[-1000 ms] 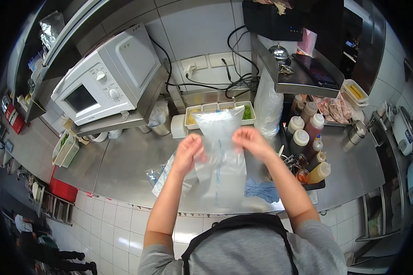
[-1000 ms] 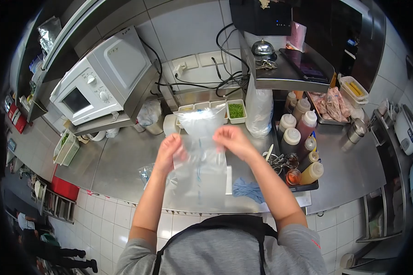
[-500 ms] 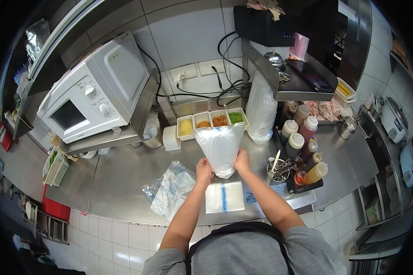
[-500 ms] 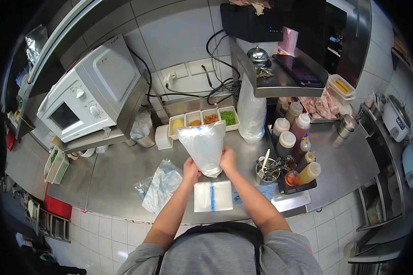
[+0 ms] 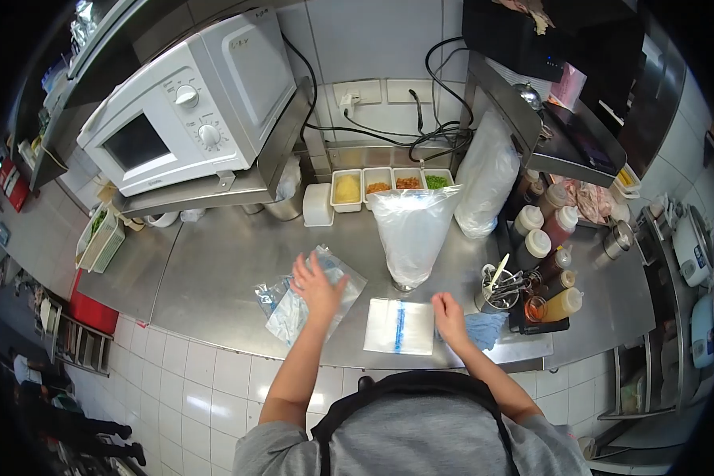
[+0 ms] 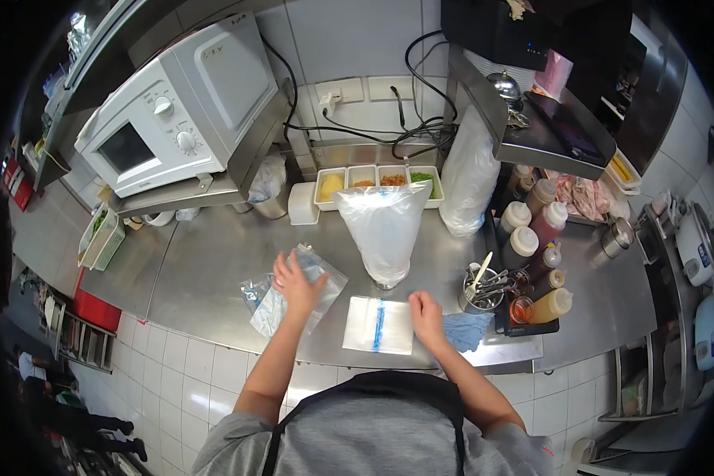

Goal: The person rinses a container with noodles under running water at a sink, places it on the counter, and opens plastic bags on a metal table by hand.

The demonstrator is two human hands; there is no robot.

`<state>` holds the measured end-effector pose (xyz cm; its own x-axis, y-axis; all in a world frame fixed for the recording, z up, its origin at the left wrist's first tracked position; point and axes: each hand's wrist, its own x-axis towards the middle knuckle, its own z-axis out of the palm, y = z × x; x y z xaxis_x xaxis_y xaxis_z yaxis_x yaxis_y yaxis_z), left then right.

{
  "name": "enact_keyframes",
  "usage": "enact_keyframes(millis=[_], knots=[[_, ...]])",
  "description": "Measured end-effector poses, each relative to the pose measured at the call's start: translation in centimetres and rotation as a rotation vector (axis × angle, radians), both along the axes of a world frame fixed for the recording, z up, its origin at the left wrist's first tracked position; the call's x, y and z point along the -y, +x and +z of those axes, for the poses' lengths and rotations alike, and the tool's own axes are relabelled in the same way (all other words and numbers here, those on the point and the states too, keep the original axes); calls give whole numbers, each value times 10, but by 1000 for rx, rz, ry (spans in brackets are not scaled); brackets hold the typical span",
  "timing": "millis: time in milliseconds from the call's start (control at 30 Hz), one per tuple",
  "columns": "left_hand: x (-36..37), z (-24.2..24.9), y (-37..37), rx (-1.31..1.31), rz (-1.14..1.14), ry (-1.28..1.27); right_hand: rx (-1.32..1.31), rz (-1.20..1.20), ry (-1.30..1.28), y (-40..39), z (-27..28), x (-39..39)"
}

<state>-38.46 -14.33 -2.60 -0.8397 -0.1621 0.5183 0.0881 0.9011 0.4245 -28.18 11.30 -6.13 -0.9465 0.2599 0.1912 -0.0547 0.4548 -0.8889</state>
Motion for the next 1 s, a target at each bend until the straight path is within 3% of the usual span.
enact_keyframes(millis=[67,133,233,300,367,433,533,567,633,667,733,833,900,1000], knots=[[26,-2,-2,-21,16,-14,101,189,-102,15,-9,5],[38,11,-1,-46,-99,63,422,442,-307,18,14,14],[27,54,19,-25,-411,646,784,645,-733,17,21,32],[8,94,57,-35,-667,672,913,783,-1111,11,27,46],[-2,115,93,39,-1011,558,963,976,-1550,1,41,59],[-6,129,122,344,-1287,428,580,1124,-1327,-11,39,70],[-9,129,138,613,-1395,674,461,1050,-1376,-17,70,76],[-6,122,136,401,-1281,802,496,977,-1460,-16,88,77],[1,101,122,-23,-1026,1020,567,1203,-1662,-23,103,68],[0,95,115,-30,-850,1060,606,1316,-1760,-26,107,65],[-8,97,97,-49,-498,1126,656,1376,-1689,-30,108,65],[-16,101,81,349,-598,1371,655,1365,-1483,-36,105,61],[-19,97,72,320,-604,1368,579,1299,-1280,-39,104,44],[-26,108,70,311,-611,1295,309,1170,-1420,-41,137,12]])
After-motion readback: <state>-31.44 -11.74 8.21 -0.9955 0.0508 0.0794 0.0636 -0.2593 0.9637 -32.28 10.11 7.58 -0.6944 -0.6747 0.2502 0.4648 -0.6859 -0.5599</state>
